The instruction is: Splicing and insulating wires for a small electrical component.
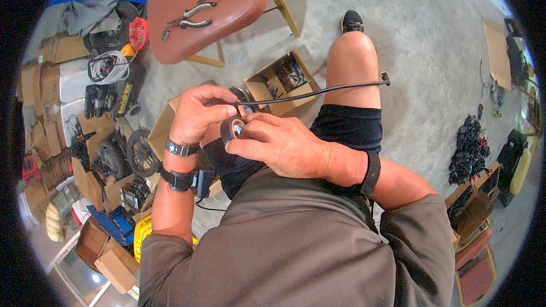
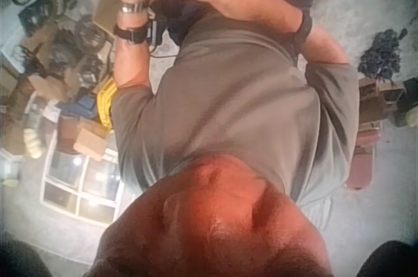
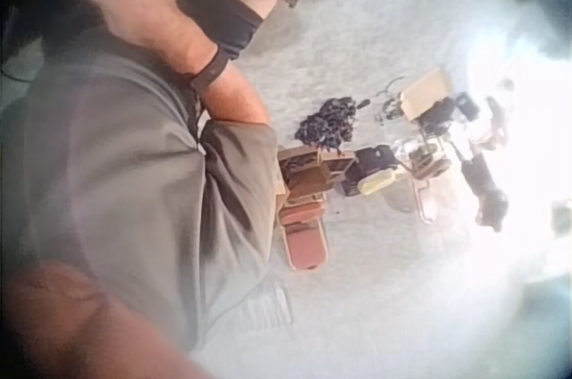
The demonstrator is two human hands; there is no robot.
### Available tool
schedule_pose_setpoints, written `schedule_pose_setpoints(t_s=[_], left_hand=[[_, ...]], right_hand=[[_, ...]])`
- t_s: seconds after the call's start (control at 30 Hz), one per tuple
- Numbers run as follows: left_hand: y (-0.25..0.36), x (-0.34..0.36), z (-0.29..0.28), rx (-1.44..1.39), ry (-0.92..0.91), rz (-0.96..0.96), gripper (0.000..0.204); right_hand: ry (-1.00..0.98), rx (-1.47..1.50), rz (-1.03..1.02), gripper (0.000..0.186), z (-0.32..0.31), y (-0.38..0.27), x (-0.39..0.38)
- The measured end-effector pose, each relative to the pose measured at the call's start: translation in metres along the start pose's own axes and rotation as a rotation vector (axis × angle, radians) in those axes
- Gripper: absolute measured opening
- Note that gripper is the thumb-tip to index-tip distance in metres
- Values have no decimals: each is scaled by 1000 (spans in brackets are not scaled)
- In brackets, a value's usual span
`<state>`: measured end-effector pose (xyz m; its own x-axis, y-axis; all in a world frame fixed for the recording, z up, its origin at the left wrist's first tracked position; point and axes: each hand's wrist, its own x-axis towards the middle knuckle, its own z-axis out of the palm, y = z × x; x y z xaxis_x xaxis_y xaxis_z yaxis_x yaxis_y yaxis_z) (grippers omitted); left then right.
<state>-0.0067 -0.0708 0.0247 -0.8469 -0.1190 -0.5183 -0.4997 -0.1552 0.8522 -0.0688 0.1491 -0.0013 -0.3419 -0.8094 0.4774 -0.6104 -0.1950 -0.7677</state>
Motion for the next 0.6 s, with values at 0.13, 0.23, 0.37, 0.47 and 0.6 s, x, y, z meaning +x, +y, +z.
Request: schedule_pose_setpoints(t_s=[0.13,0.23,0.37,0.47,0.6], left_hand=[[1,0,0,3,-8,2,23],[0,-2,2,96,10,49,19],[3,-3,5,114,48,81,21],[4,1,10,95,80,106,20],[13,-1,14,363,155,96,13]], right_hand=[[-40,32,44,38,2,2,-4],[-8,69,33,36,1,4,-3],[7,166,48,36,-2,6,-2],[5,254,96,37,-6,9,-5],[-126,355,199,39,-22,3,1]])
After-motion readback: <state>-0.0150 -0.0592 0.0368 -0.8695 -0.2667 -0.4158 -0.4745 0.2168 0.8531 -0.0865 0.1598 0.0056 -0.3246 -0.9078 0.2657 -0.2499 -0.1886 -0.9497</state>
